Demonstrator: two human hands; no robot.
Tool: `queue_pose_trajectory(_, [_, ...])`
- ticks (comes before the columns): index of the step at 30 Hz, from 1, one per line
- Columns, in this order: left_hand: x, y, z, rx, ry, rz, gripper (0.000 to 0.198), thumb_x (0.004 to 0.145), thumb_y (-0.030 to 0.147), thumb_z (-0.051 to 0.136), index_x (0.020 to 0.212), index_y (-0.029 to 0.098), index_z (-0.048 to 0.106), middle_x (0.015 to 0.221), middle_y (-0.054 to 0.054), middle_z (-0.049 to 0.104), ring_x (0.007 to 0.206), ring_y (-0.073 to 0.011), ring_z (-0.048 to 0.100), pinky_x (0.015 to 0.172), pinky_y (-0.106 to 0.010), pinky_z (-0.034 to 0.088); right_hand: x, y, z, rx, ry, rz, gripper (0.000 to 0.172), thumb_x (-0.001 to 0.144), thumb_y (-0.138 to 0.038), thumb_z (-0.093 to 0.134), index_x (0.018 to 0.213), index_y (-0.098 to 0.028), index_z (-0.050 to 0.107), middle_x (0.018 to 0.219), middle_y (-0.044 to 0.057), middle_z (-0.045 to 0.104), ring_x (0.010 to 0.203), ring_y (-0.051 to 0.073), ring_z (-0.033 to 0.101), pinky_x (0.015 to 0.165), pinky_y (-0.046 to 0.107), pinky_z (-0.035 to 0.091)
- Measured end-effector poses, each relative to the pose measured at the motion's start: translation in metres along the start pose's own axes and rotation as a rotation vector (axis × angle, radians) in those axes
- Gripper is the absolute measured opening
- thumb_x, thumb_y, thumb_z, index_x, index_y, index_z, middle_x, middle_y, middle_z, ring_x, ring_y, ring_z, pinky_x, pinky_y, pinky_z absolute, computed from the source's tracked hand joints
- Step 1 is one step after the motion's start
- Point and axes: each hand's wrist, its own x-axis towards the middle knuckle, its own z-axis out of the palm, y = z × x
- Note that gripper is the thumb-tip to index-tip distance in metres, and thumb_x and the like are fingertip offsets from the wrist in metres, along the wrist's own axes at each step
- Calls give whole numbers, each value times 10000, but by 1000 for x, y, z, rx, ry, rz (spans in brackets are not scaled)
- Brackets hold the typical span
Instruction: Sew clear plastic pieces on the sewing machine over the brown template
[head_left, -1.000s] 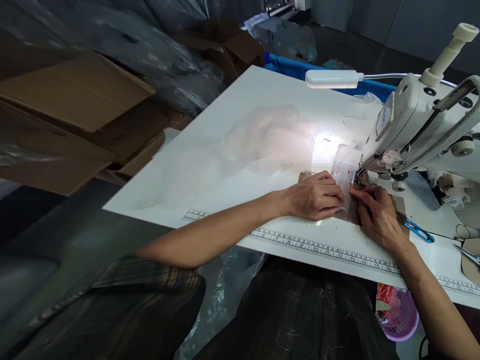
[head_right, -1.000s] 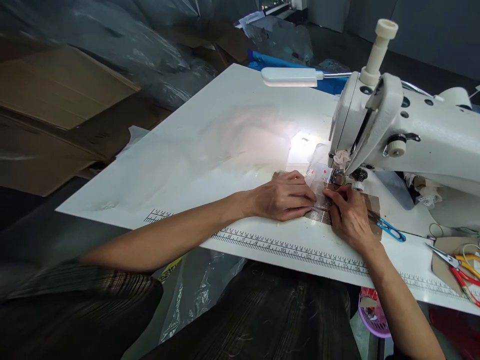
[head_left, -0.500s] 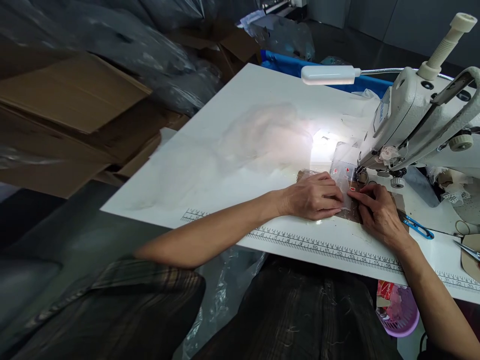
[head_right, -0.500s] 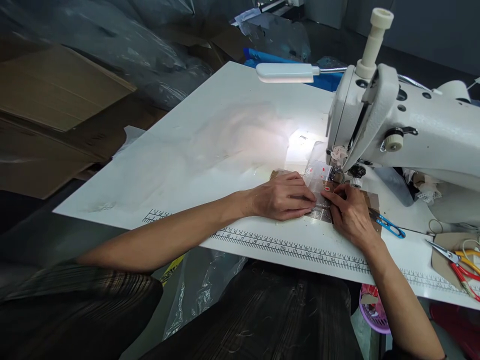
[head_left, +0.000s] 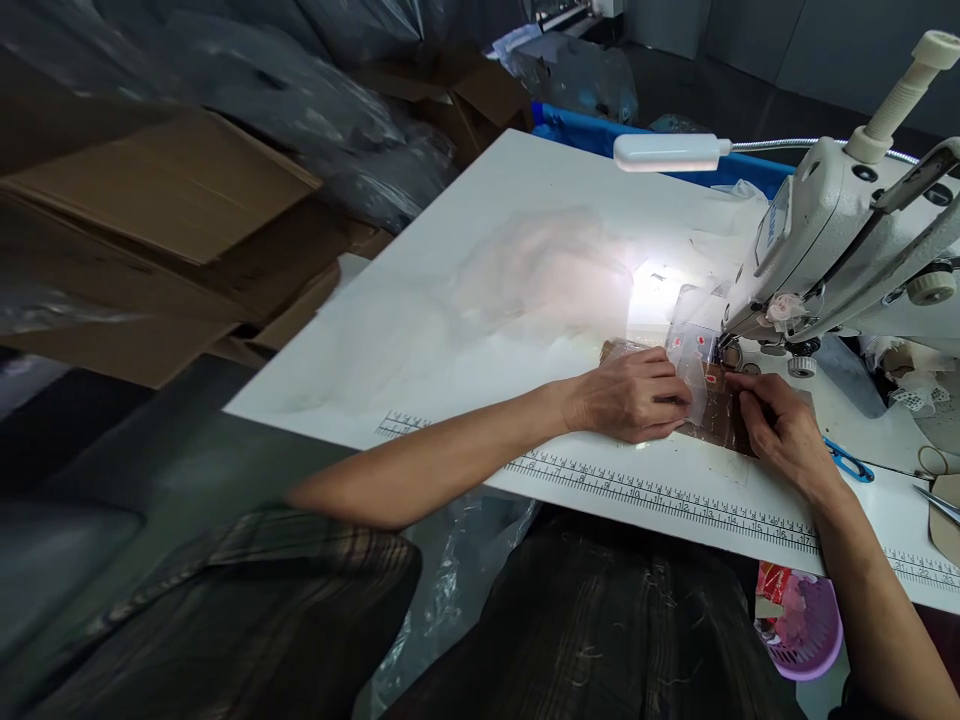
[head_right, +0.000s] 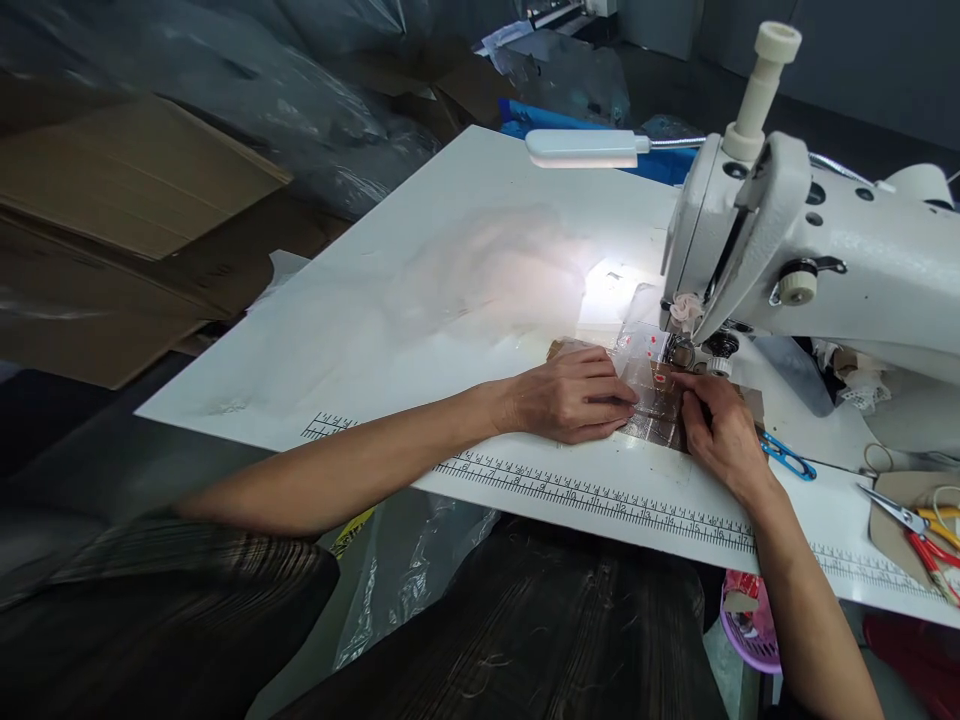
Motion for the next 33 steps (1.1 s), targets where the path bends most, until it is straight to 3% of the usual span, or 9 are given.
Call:
queue_pose_trajectory(6, [0,0,-1,4,-61,-32,270,965,232,520,816,207,743,960,-27,767,738,-139,615,710,-325,454,0,0,-2,2,32,31,283,892,-190,456,1013,-201,712,930,73,719,857,206,678,809,364,553])
queue_pose_trajectory(13, [1,2,-1,18,-95,-48,292,971,242,498,819,215,746,963,-27,769,744,-142,618,708,-335,458,-4,1,-1,-38,-10,-65,332,927,-220,441,1098,-211,726,948,84,677,880,203,652,809,375,545])
queue_pose_trajectory(17, [0,1,1,70,-28,-14,268,958,244,523,792,211,731,948,-14,769,736,-140,614,699,-324,450,-7,-1,0,-139,-102,-188,346,942,-232,453,1132,-264,740,1012,98,627,892,203,605,805,379,529])
queue_pose_trajectory(22, [-2,2,1,82,23,-2,238,942,246,544,788,198,719,920,-9,765,735,-140,605,724,-315,433,-9,0,4,-259,-69,-308,348,947,-220,457,1122,-267,753,1042,116,600,893,218,569,774,390,509])
queue_pose_trajectory(25, [-1,1,-1,24,-15,-40,242,931,357,545,860,212,725,957,-23,762,751,-152,595,757,-341,418,-9,1,5,-291,-74,-311,345,933,-206,481,1143,-285,744,1041,106,605,904,221,569,779,400,502])
queue_pose_trajectory(29, [0,-6,-2,32,35,-130,432,917,556,510,995,181,709,1014,-73,752,800,-189,584,759,-367,402,-9,0,4,-294,-84,-309,345,927,-196,488,1144,-271,746,1020,113,606,912,227,578,765,397,507])
queue_pose_trajectory(33, [-1,-13,2,87,5,-141,552,968,599,414,1087,129,678,1121,-115,726,870,-221,572,770,-374,401,-8,-2,3,-297,-75,-303,363,916,-185,482,1145,-287,745,1005,108,606,921,235,582,765,404,510])
